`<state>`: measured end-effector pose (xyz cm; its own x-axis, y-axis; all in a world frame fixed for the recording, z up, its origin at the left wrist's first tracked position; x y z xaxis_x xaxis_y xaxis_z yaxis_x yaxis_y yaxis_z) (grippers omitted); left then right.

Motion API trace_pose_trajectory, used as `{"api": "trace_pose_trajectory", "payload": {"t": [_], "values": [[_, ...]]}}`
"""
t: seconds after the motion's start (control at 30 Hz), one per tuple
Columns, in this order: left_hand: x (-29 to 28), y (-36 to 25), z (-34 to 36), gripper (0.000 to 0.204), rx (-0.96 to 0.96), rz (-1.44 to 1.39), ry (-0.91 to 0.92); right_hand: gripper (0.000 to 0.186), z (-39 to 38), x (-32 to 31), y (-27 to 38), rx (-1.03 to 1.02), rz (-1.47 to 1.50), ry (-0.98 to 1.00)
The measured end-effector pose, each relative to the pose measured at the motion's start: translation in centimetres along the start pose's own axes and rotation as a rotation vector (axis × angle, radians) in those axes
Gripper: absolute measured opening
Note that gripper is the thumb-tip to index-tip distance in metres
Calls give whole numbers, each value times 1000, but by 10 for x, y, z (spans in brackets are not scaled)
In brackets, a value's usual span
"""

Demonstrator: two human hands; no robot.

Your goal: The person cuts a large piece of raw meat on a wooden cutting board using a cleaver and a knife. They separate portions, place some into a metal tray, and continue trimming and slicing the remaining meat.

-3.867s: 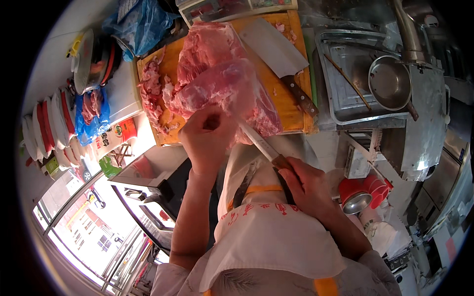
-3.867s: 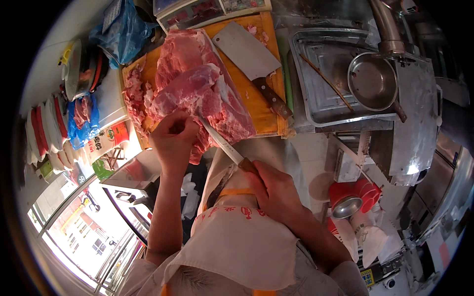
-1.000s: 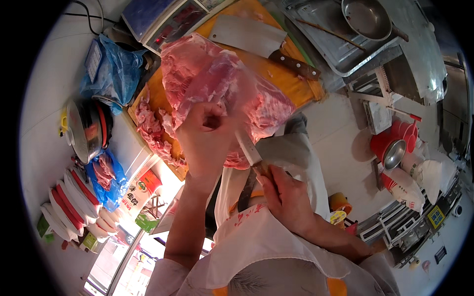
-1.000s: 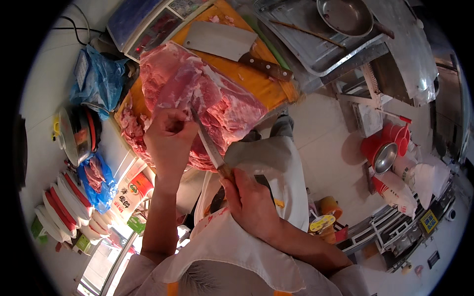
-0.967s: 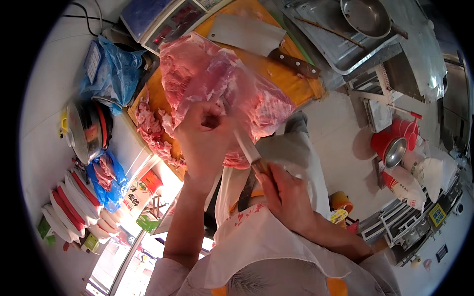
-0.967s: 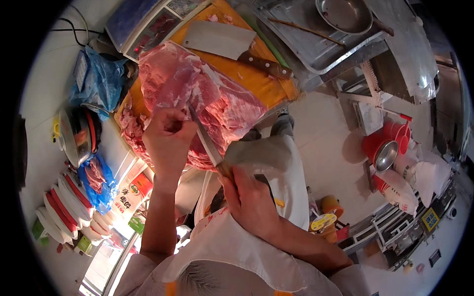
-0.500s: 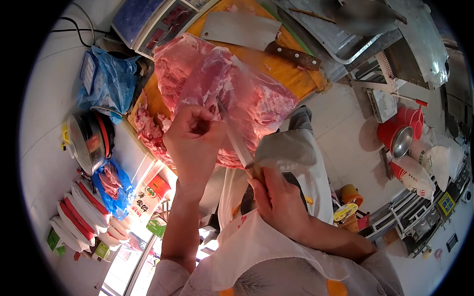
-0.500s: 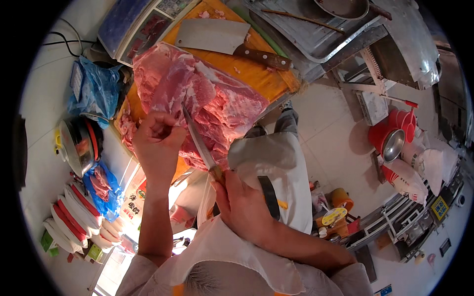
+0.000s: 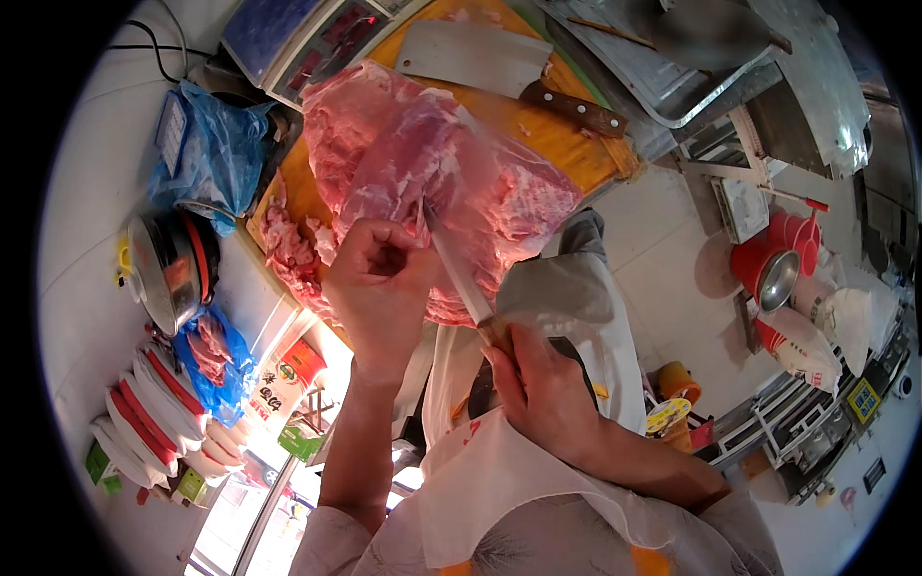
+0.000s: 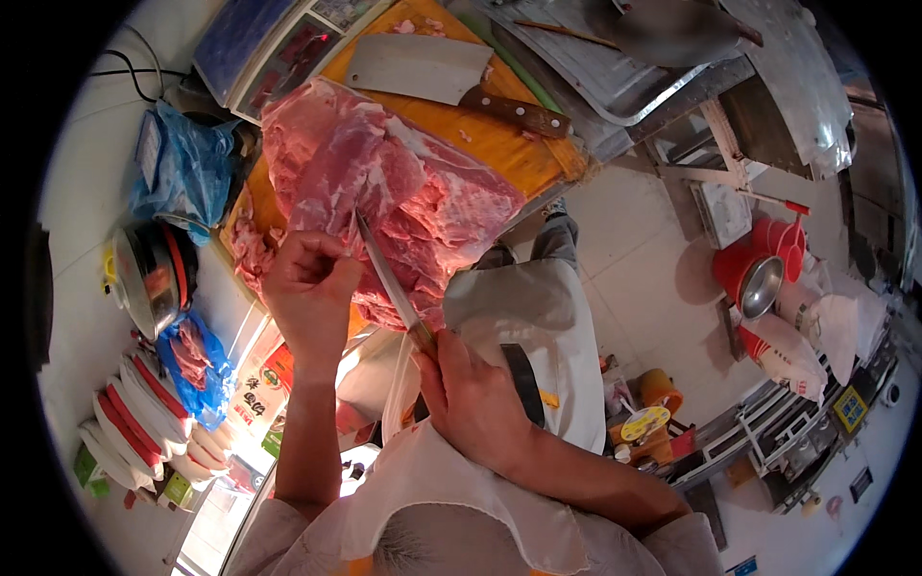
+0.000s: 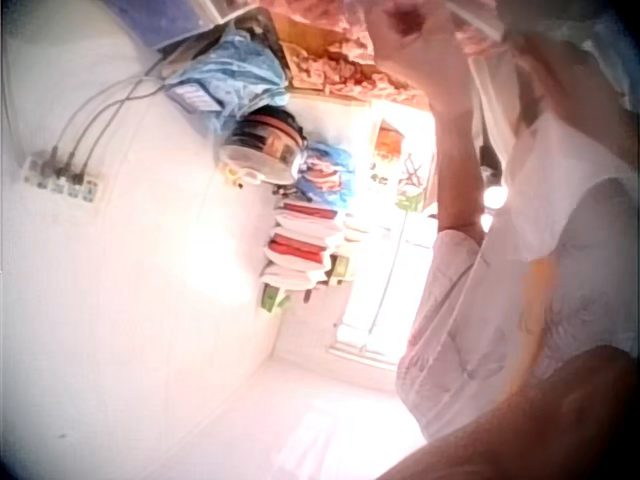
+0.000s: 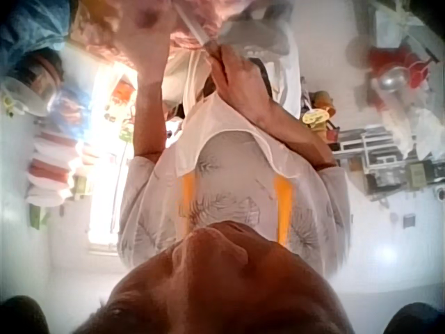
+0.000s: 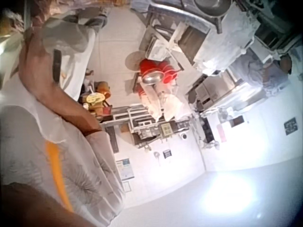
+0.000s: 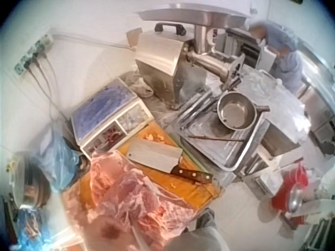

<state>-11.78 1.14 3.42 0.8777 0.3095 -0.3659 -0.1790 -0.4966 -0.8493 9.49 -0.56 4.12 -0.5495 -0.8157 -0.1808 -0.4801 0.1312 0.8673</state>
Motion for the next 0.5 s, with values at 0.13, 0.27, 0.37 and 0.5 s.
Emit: {"api": "trace_pose_trajectory", "payload": {"t": [0.13, 0.27, 0.37, 0.5], "values": [[-7, 5, -1, 14, -1, -10, -30, 19, -10, -8, 1, 20, -9, 30], [-8, 10, -5, 14, 20, -59, -54, 16, -15, -22, 11, 12, 18, 6], [-5, 10, -5, 14, 29, -70, -41, 15, -10, -29, 14, 12, 29, -3], [-4, 9, -5, 14, 39, -101, -32, 16, 2, -22, 6, 10, 2, 16]]}}
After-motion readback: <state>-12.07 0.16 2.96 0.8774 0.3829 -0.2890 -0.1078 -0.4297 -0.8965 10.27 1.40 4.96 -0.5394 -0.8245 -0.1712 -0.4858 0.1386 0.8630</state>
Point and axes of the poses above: each hand's wrist, its own z-axis towards the middle knuckle, its own x-axis out of the palm, y = z × x, the point moved 6 cm from there along z, towards the middle knuckle, and after that the axes turned 14 degrees about y, right-handed, at the moved point
